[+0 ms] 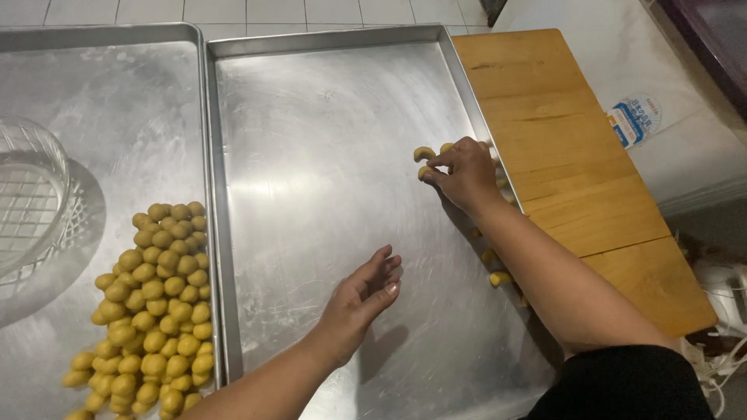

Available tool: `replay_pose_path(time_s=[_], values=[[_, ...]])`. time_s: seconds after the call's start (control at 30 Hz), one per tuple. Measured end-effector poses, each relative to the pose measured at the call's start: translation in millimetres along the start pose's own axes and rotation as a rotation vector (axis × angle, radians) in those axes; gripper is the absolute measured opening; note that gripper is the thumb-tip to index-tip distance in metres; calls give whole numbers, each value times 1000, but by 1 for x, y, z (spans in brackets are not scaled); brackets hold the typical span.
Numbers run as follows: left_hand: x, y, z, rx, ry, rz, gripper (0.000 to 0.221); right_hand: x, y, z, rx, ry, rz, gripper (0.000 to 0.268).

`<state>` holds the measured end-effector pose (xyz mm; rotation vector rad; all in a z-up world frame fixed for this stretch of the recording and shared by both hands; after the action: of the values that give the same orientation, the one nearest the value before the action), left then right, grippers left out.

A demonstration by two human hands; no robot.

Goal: The person is taking small balls of dough, rolling them between their hands to smooth them, and then shaping them into crescent shapes on a metal baking tray.

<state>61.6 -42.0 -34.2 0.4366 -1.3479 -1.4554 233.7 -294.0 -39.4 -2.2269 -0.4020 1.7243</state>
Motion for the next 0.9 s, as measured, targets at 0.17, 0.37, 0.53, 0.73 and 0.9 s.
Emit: replay_pose_path(time_s=[0.17,0.37,0.53,0.73,0.9], values=[[1,5,2,-9,-3,-5,77,-6,-6,3,8,12,22,19],[1,8,5,-19,-8,-20,78,-21,-23,6,73,-73,36,24],[-2,8,4,-5,-1,-20,76,-40,-8,5,230,-48,-71,41],[-10,24,9,51,107,-62,75,-83,-21,17,354,14,-408,25],[-15,72,46,175,260,22,70,-91,-65,43,196,10,-464,23]])
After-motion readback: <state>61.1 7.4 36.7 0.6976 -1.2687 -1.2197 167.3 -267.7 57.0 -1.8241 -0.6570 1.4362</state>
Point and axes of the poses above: each hand's wrist, its own z-axis away from the middle knuckle, its own x-axis out of the palm, y = z × x, the point moved 6 cm from there along -z, towards the middle knuckle, and after that the axes turned 2 degrees about x, right-handed, at the moved point
